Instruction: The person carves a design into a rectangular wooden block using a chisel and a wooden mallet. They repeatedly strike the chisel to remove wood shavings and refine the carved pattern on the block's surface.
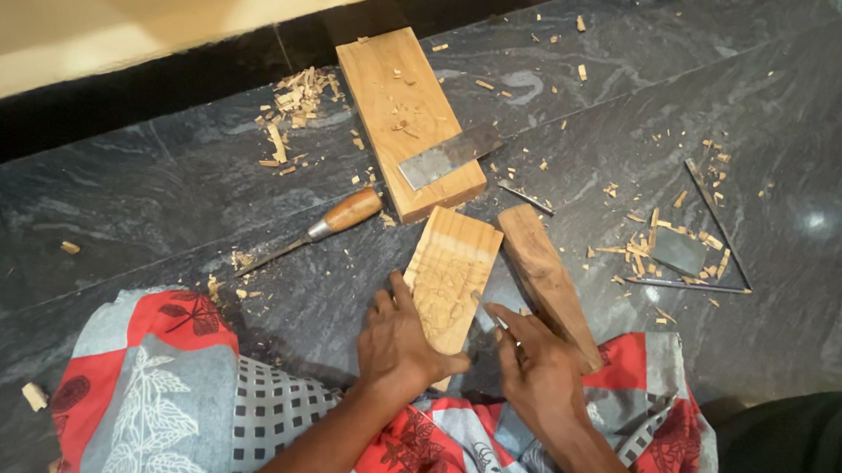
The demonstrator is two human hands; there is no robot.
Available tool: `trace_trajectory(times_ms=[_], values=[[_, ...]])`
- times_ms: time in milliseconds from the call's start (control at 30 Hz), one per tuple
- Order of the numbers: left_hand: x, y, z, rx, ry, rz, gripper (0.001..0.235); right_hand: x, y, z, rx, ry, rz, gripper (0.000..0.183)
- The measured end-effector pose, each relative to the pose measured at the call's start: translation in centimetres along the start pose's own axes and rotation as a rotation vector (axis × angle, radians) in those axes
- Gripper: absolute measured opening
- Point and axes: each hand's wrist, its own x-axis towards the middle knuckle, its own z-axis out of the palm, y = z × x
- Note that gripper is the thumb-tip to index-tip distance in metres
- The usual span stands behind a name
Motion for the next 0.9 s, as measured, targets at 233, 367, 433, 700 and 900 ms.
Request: trace_trajectory(times_ms=[233,367,433,700,900], values=[[-0.1,-0.1,0.0,-0.017,0.014,0.013,0.149,0.1,0.2,0.2,-0.024,-0.066,0.017,0.039],[-0.1,0.0,0.0,0.000,0.016,0.015,0.149,-0.2,0.2,1.0,-0.061,-0.036,-0.094,0.050],[0.0,0.1,0.1,0.017,0.021,0.020,0.150,-0.4,0.3,1.6,-0.097,-0.048,-0.043,0.049],[0.4,-0.3,0.4,0.026,0.076,0.065,0.147,-0.4,1.2,2.9,-0.120,-0.005,-0.083,0.051],[0.5,-0.4,0.6,0.036,0.106,0.095,0.148,-0.2,0.9,3.0,-0.150,0.014,-0.082,0.049]])
